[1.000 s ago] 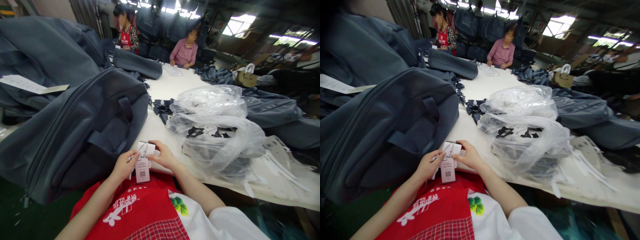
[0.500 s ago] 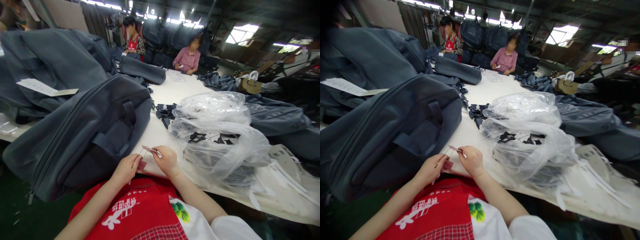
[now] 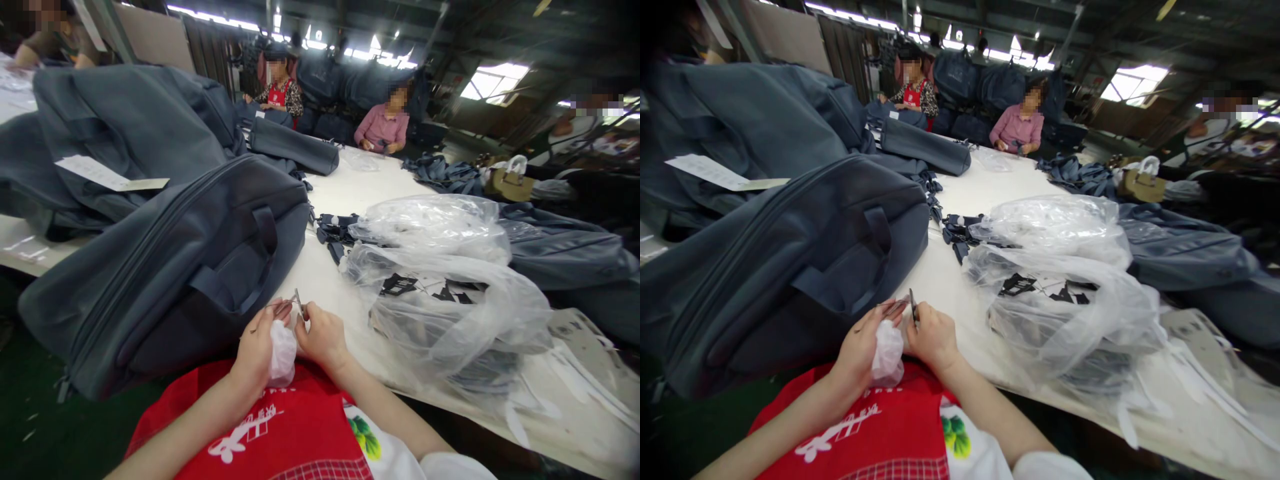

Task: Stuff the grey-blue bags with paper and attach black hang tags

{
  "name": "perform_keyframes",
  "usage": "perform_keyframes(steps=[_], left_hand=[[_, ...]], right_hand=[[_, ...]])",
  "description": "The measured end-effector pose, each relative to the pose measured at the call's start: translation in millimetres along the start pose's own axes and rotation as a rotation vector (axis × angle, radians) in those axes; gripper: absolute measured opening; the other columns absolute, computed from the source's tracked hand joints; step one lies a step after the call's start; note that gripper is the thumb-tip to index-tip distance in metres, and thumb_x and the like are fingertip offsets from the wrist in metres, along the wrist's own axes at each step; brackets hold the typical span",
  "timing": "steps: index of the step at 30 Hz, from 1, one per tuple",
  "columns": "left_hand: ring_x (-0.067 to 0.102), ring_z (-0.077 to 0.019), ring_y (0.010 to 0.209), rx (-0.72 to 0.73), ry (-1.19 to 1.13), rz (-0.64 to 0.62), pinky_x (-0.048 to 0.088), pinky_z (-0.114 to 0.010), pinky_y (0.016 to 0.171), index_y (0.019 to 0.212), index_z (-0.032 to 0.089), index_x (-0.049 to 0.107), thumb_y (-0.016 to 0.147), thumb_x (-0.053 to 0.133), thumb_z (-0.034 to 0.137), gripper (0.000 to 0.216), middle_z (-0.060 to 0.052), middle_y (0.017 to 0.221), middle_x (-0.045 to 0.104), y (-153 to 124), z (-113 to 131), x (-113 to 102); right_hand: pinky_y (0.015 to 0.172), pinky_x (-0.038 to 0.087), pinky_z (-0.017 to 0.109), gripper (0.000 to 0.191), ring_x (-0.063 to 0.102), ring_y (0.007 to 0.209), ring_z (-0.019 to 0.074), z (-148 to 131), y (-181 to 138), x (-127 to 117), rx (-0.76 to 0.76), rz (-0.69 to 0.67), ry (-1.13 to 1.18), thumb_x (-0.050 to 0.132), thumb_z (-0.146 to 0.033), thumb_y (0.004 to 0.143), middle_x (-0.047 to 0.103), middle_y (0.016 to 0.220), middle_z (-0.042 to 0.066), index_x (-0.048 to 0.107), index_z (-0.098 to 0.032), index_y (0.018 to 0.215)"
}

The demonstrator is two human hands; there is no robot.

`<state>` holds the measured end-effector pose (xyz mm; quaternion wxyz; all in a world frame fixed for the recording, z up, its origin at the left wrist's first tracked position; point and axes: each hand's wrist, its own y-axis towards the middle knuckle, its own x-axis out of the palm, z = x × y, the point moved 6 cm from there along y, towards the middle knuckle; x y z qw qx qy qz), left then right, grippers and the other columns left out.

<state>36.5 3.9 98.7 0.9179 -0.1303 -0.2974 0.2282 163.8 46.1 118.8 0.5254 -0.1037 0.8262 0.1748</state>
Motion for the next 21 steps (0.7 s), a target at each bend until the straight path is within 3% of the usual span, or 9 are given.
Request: perform_keyframes(steps=[3,8,14,18,21], left_hand=[[0.061,-0.0286,0.115,0.029,0.083,-0.088,0.041,-0.046,0.108,0.114,0.014,0.065,0.082,0.062,0.047,0.046,-0.016,0.124,0.065,-2.8,-7.2,3.1],[0.051,-0.0261,0.126,0.132,0.430,-0.139,0.032,-0.044,0.115,0.120,0.014,0.064,0.087,0.052,0.053,0.053,-0.014,0.132,0.059,-1.9,-8.4,-0.3],[0.054,-0.0268,0.124,0.140,0.519,-0.195,0.034,-0.044,0.113,0.115,0.014,0.066,0.087,0.048,0.057,0.055,-0.014,0.127,0.063,5.8,-2.9,0.5],[0.067,-0.0290,0.099,0.034,0.393,-0.220,0.051,-0.044,0.093,0.118,0.011,0.063,0.081,0.056,0.065,0.067,-0.017,0.111,0.070,6.3,6.7,3.6],[0.069,-0.0238,0.073,-0.080,0.337,-0.210,0.056,-0.037,0.071,0.123,0.011,0.059,0.077,0.060,0.065,0.071,-0.016,0.102,0.072,2.1,14.4,5.3]], right_hand=[[0.059,0.034,0.026,0.016,0.064,0.067,0.0183,-3.3,2.0,5.0,0.034,-0.088,-0.023,0.046,-0.030,0.091,0.070,0.076,0.005,0.054,-0.017,0.096],[0.059,0.033,0.027,0.018,0.066,0.069,0.0191,-6.5,2.8,8.4,-0.056,-0.166,0.007,0.041,-0.029,0.096,0.071,0.081,0.007,0.051,-0.016,0.104],[0.061,0.040,0.028,0.022,0.068,0.072,0.0212,-4.7,-0.9,12.1,-0.044,-0.167,-0.008,0.041,-0.022,0.093,0.072,0.083,0.009,0.053,-0.014,0.111],[0.078,0.048,0.029,0.040,0.069,0.091,0.0217,-6.2,-3.2,9.4,-0.098,-0.124,0.098,0.045,-0.017,0.088,0.069,0.112,0.013,0.047,-0.012,0.128],[0.094,0.047,0.031,0.056,0.063,0.109,0.0230,-8.8,-4.9,6.1,-0.177,-0.106,0.209,0.050,-0.019,0.084,0.059,0.131,0.016,0.038,-0.010,0.138]])
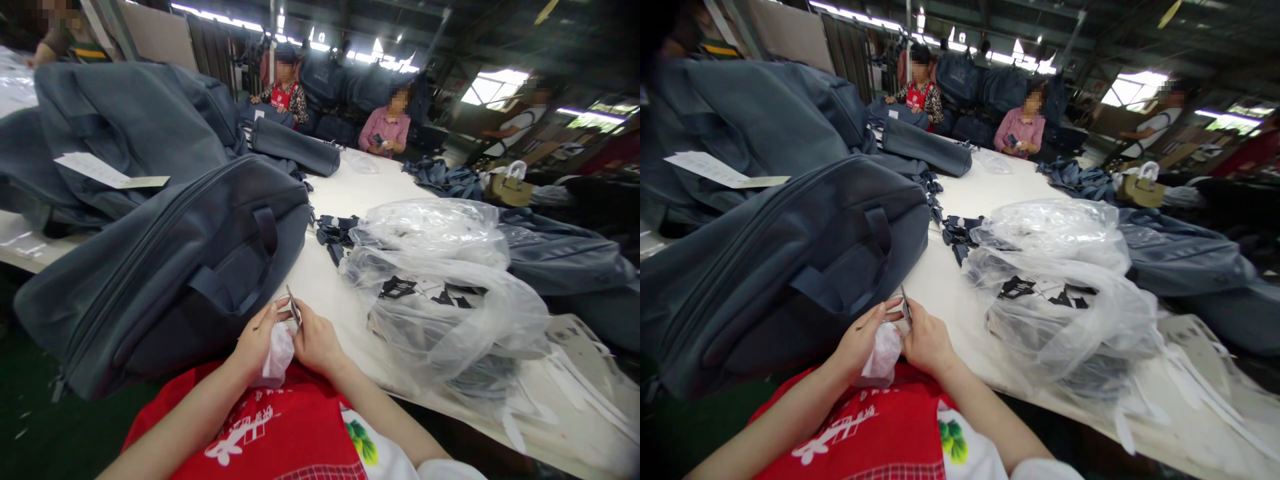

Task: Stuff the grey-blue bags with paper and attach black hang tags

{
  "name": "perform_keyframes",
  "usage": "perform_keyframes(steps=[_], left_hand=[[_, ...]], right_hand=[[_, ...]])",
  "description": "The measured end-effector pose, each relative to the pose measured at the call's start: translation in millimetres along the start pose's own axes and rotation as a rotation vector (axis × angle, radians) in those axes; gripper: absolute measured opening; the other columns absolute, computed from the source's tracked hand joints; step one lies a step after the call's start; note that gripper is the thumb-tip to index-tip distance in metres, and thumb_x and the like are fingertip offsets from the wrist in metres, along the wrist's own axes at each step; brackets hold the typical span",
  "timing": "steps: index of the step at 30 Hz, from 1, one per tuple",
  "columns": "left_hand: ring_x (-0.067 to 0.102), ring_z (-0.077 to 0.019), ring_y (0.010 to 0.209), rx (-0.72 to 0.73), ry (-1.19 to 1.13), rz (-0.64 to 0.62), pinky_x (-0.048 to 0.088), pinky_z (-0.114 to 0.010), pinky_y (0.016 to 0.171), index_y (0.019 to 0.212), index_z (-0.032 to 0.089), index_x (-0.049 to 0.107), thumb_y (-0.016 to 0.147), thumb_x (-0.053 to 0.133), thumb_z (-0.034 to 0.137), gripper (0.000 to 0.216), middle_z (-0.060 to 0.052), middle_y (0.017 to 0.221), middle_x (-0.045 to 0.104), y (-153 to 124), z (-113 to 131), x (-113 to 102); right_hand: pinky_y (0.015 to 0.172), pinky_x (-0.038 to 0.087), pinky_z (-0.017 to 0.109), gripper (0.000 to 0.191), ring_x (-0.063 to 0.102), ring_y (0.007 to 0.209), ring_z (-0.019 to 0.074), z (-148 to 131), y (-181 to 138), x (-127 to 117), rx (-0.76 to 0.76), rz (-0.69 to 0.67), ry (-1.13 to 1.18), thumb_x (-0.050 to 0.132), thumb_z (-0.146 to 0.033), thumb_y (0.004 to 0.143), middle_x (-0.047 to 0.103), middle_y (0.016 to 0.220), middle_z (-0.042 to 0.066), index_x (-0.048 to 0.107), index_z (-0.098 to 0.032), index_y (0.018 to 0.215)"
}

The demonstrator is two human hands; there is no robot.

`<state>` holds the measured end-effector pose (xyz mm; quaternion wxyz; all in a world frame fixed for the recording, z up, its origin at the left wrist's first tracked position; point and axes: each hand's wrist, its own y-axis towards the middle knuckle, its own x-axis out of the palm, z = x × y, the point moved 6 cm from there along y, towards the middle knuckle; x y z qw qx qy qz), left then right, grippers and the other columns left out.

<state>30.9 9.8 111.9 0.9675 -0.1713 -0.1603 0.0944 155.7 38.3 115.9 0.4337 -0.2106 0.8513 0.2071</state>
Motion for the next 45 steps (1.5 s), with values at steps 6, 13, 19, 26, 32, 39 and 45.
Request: perform_keyframes(steps=[6,13,19,26,32,39,45], left_hand=[[0.065,-0.0195,0.060,-0.066,-0.013,-0.040,0.050,-0.030,0.056,0.122,0.013,0.058,0.078,0.061,0.060,0.064,-0.013,0.092,0.073,-0.5,6.0,-3.9],[0.065,-0.0228,0.078,0.190,0.219,0.059,0.052,-0.032,0.072,0.088,0.013,0.068,0.084,0.048,0.065,0.055,-0.010,0.084,0.070,5.3,35.1,-20.0],[0.052,-0.0233,0.121,0.448,0.478,0.096,0.036,-0.037,0.108,0.121,0.021,0.065,0.092,0.040,0.058,0.053,-0.009,0.131,0.057,4.7,59.9,-19.1],[0.063,-0.0162,0.088,0.386,0.411,0.045,0.047,-0.031,0.087,0.148,0.021,0.032,0.096,0.036,0.050,0.059,-0.008,0.112,0.069,3.9,36.0,-2.1],[0.051,-0.0111,0.050,0.421,0.569,0.120,0.042,-0.023,0.053,0.151,0.024,0.022,0.097,0.032,0.044,0.058,0.001,0.078,0.067,-2.4,46.1,-5.6],[0.060,-0.0140,0.058,0.364,0.703,-0.094,0.050,-0.026,0.066,0.150,0.026,0.024,0.088,0.052,0.039,0.069,0.004,0.071,0.064,-13.7,55.6,-14.2],[0.067,-0.0245,0.096,0.358,0.845,-0.128,0.050,-0.034,0.087,0.151,0.025,0.023,0.079,0.060,0.024,0.081,-0.008,0.111,0.070,-34.3,51.3,-13.7]], right_hand=[[0.088,0.049,0.029,0.053,0.066,0.101,0.0198,6.3,1.4,2.3,0.024,-0.024,0.030,0.049,-0.014,0.085,0.064,0.125,0.010,0.044,-0.015,0.137],[0.072,0.044,0.026,0.034,0.068,0.084,0.0188,13.6,0.1,7.4,0.078,-0.005,-0.161,0.049,-0.013,0.085,0.074,0.094,0.004,0.061,-0.022,0.115],[0.056,0.031,0.025,0.010,0.061,0.060,0.0158,18.1,-0.4,6.4,0.162,0.068,-0.211,0.053,-0.024,0.087,0.068,0.066,0.001,0.060,-0.020,0.080],[0.056,0.030,0.024,0.012,0.058,0.057,0.0140,7.2,-3.5,15.4,0.117,0.100,-0.018,0.054,-0.025,0.084,0.065,0.063,0.000,0.056,-0.020,0.073],[0.056,0.037,0.022,0.011,0.058,0.059,0.0132,-15.8,-9.4,17.5,0.027,-0.090,0.251,0.055,-0.016,0.075,0.065,0.067,0.001,0.062,-0.018,0.083],[0.046,0.040,0.021,0.022,0.048,0.047,0.0078,-14.0,22.1,-26.7,0.197,-0.046,0.928,0.055,-0.035,0.084,0.065,0.076,0.002,0.063,-0.017,0.094],[0.051,0.038,0.021,0.021,0.048,0.052,0.0079,-50.8,39.4,-3.2,0.179,-0.269,1.045,0.069,-0.034,0.074,0.058,0.060,-0.001,0.062,-0.015,0.068]])
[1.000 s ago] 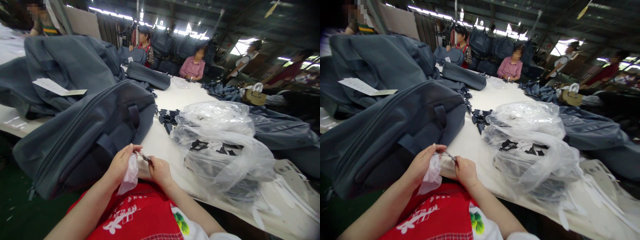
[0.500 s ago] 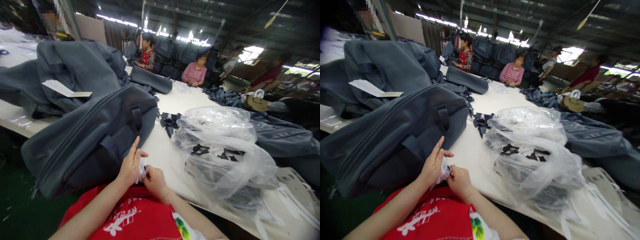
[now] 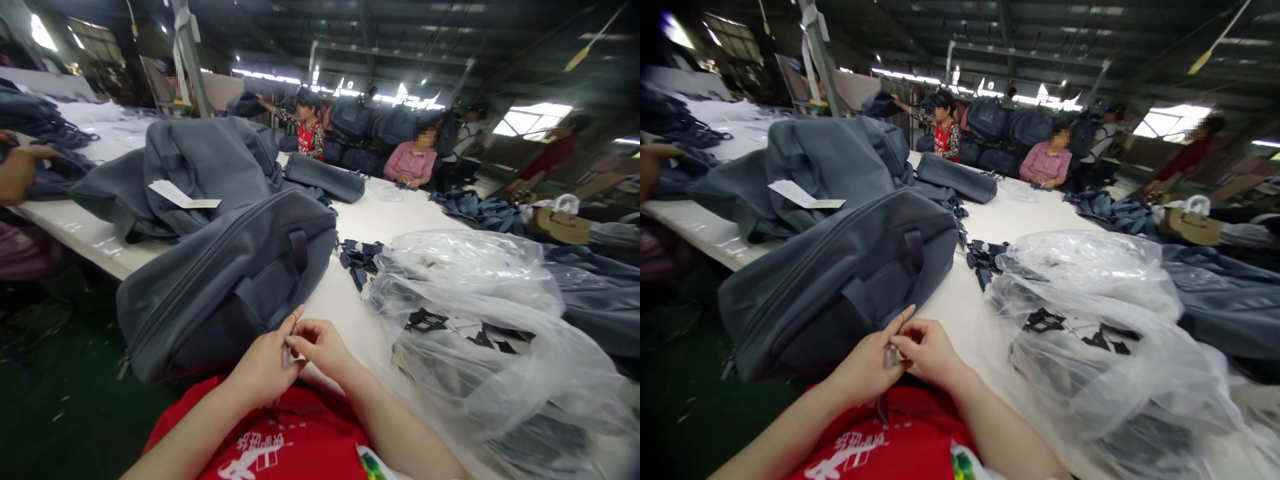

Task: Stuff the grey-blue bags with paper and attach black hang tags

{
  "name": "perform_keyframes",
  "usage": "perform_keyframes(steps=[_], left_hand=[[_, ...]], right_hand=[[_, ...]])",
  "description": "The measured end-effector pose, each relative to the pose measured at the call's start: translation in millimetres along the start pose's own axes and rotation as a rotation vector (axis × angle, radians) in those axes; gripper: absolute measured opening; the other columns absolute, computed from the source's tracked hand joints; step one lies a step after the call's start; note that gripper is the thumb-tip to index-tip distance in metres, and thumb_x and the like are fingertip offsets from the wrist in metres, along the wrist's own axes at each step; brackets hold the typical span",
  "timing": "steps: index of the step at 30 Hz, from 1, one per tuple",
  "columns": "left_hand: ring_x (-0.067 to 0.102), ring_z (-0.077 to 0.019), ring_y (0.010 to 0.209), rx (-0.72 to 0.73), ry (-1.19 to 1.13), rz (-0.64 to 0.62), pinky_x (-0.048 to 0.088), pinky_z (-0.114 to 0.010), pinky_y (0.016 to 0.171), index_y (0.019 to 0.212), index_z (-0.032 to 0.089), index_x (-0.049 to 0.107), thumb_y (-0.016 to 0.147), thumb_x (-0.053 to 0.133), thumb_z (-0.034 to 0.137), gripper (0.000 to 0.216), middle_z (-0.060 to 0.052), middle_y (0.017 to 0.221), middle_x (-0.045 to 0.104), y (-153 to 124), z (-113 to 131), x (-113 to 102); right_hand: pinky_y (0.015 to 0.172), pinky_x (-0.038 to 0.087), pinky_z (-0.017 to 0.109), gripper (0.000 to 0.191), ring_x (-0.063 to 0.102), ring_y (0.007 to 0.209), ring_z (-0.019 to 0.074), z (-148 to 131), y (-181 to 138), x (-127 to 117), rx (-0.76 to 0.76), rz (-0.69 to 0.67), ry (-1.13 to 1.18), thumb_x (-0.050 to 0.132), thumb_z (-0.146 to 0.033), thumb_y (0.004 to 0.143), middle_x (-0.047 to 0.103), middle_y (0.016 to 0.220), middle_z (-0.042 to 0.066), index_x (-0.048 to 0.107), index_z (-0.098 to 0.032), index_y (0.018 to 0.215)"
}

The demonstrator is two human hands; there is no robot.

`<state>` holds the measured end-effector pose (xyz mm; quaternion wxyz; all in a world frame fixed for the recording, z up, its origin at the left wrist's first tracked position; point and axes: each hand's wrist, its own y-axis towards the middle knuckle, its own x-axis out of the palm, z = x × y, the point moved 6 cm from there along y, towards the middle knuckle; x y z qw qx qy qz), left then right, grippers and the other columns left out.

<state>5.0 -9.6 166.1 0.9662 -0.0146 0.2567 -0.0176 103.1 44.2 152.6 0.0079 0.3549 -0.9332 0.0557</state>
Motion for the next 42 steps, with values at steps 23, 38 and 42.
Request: perform_keyframes(steps=[23,38,42], left_hand=[[0.055,-0.0144,0.055,-0.176,-0.270,0.721,0.041,-0.025,0.054,0.084,0.013,0.068,0.075,0.063,0.058,0.046,-0.005,0.068,0.067,-50.1,13.1,-172.4],[0.065,-0.0217,0.078,-0.085,0.439,0.593,0.040,-0.031,0.071,0.080,0.019,0.068,0.086,0.043,0.021,0.026,-0.007,0.081,0.072,-0.4,38.2,-170.5],[0.064,-0.0215,0.076,-0.090,0.456,0.558,0.040,-0.030,0.069,0.080,0.018,0.068,0.086,0.042,0.019,0.026,-0.008,0.079,0.070,1.8,35.3,-168.3]], right_hand=[[0.044,0.027,0.021,0.043,0.042,0.046,0.0088,-16.6,127.2,62.3,-0.131,0.274,0.518,0.061,-0.040,0.075,0.055,0.057,-0.004,0.062,-0.017,0.111],[0.099,0.046,0.033,0.039,0.061,0.110,0.0172,-139.5,103.3,68.0,-0.803,-0.236,-0.482,0.050,-0.015,0.086,0.066,0.122,0.004,0.063,-0.024,0.122],[0.093,0.047,0.027,0.039,0.063,0.107,0.0157,-151.2,102.3,71.9,-0.822,-0.336,-0.683,0.049,-0.009,0.084,0.068,0.116,0.002,0.063,-0.024,0.117]])
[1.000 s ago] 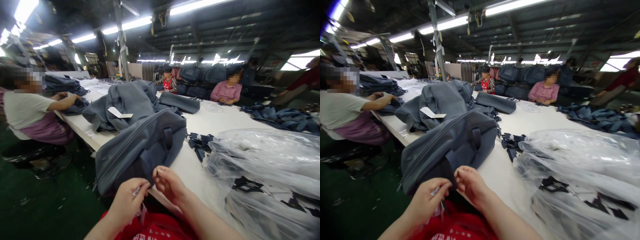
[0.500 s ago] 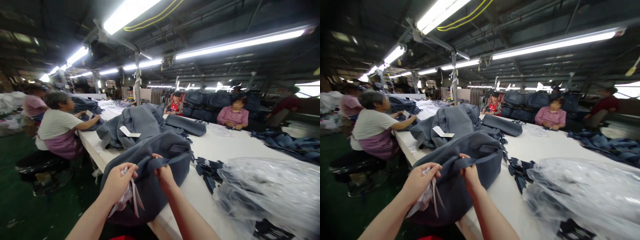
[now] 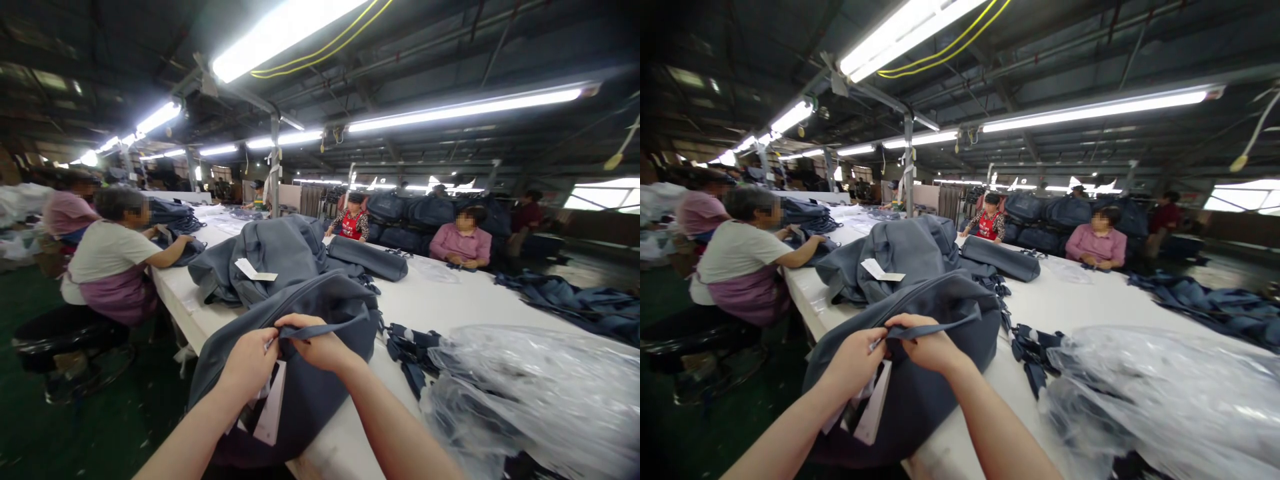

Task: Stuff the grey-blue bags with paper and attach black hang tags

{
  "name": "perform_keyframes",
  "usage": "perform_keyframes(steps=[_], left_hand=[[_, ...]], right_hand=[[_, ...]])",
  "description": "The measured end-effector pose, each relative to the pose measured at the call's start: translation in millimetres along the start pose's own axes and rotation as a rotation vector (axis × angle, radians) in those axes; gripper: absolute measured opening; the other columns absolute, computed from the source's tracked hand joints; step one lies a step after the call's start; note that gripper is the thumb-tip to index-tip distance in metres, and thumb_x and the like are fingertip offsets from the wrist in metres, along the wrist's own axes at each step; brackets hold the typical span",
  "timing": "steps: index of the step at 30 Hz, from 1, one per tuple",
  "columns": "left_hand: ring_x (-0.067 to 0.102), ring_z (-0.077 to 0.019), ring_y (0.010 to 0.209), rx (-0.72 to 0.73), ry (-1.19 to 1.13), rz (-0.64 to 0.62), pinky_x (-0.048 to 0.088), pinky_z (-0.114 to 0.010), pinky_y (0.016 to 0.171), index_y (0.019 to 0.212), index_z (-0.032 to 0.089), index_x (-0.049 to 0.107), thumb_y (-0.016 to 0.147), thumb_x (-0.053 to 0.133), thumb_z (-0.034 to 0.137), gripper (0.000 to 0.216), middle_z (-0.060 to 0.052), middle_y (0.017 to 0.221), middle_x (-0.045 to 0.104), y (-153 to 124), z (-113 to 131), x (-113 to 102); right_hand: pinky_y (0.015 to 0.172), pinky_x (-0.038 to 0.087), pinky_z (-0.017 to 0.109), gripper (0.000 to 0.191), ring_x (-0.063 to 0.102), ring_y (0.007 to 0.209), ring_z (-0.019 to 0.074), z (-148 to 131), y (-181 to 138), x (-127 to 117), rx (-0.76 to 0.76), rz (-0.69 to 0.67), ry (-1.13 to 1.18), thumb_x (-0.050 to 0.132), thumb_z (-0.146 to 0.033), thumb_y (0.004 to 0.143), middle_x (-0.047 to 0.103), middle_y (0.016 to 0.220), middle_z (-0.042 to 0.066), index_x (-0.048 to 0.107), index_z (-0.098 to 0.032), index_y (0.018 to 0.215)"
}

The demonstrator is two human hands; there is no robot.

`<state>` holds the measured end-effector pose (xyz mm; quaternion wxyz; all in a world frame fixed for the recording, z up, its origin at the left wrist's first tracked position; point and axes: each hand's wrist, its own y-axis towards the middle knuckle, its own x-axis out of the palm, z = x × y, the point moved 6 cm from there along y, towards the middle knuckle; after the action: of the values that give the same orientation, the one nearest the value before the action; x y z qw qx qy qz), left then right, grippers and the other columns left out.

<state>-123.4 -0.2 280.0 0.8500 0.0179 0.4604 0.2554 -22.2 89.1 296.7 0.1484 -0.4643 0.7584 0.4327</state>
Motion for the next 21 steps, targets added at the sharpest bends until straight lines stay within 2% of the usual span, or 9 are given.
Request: perform_keyframes(steps=[3,6,10,12,15,18,21], left_hand=[[0.065,-0.0221,0.081,0.011,-0.017,0.002,0.041,-0.030,0.073,0.087,0.018,0.070,0.086,0.042,0.019,0.029,-0.009,0.085,0.072,0.4,0.3,1.2],[0.065,-0.0223,0.090,0.026,-0.047,0.009,0.043,-0.030,0.079,0.098,0.019,0.072,0.086,0.042,0.019,0.032,-0.008,0.096,0.073,1.7,2.2,0.8],[0.067,-0.0206,0.084,0.022,-0.067,-0.062,0.045,-0.029,0.076,0.104,0.021,0.072,0.086,0.043,0.020,0.035,-0.006,0.092,0.074,2.1,6.3,2.3],[0.067,-0.0203,0.089,0.042,-0.056,-0.093,0.045,-0.028,0.079,0.104,0.022,0.072,0.084,0.044,0.018,0.035,-0.005,0.098,0.074,1.7,9.9,2.5],[0.066,-0.0203,0.095,0.104,-0.042,-0.212,0.046,-0.026,0.081,0.100,0.022,0.071,0.074,0.049,0.013,0.035,-0.004,0.105,0.073,-0.2,15.9,7.6],[0.067,-0.0221,0.083,0.105,-0.004,-0.399,0.046,-0.026,0.070,0.093,0.020,0.071,0.064,0.058,0.015,0.032,-0.003,0.092,0.074,-3.5,17.4,16.5],[0.066,-0.0244,0.077,0.062,0.074,-0.427,0.045,-0.028,0.065,0.091,0.019,0.071,0.059,0.065,0.021,0.032,-0.005,0.087,0.073,-3.3,17.1,17.4]], right_hand=[[0.085,0.048,0.024,0.039,0.064,0.099,0.0158,-3.2,5.6,-4.4,-0.006,-0.118,-0.142,0.049,-0.007,0.081,0.069,0.109,0.001,0.062,-0.024,0.113],[0.080,0.046,0.024,0.032,0.064,0.092,0.0170,-4.5,10.6,-10.5,-0.032,-0.142,-0.309,0.052,-0.010,0.080,0.070,0.104,0.002,0.063,-0.022,0.107],[0.064,0.040,0.023,0.009,0.059,0.072,0.0148,-0.4,12.1,-13.4,-0.025,-0.181,-0.438,0.056,-0.019,0.080,0.067,0.082,0.003,0.065,-0.018,0.083],[0.058,0.036,0.023,0.011,0.055,0.065,0.0133,4.2,10.5,-12.7,0.005,-0.207,-0.460,0.057,-0.024,0.081,0.064,0.074,0.002,0.063,-0.017,0.074],[0.059,0.036,0.023,0.009,0.053,0.065,0.0121,9.1,7.7,-10.5,0.022,-0.182,-0.385,0.058,-0.022,0.080,0.063,0.073,0.001,0.064,-0.017,0.077],[0.065,0.040,0.022,0.009,0.055,0.070,0.0123,14.1,4.9,-5.4,0.018,-0.123,-0.171,0.058,-0.021,0.082,0.063,0.079,0.001,0.065,-0.017,0.079],[0.071,0.045,0.025,0.015,0.058,0.077,0.0146,27.1,0.6,1.9,0.090,-0.077,0.072,0.056,-0.026,0.086,0.064,0.083,0.003,0.064,-0.016,0.079]])
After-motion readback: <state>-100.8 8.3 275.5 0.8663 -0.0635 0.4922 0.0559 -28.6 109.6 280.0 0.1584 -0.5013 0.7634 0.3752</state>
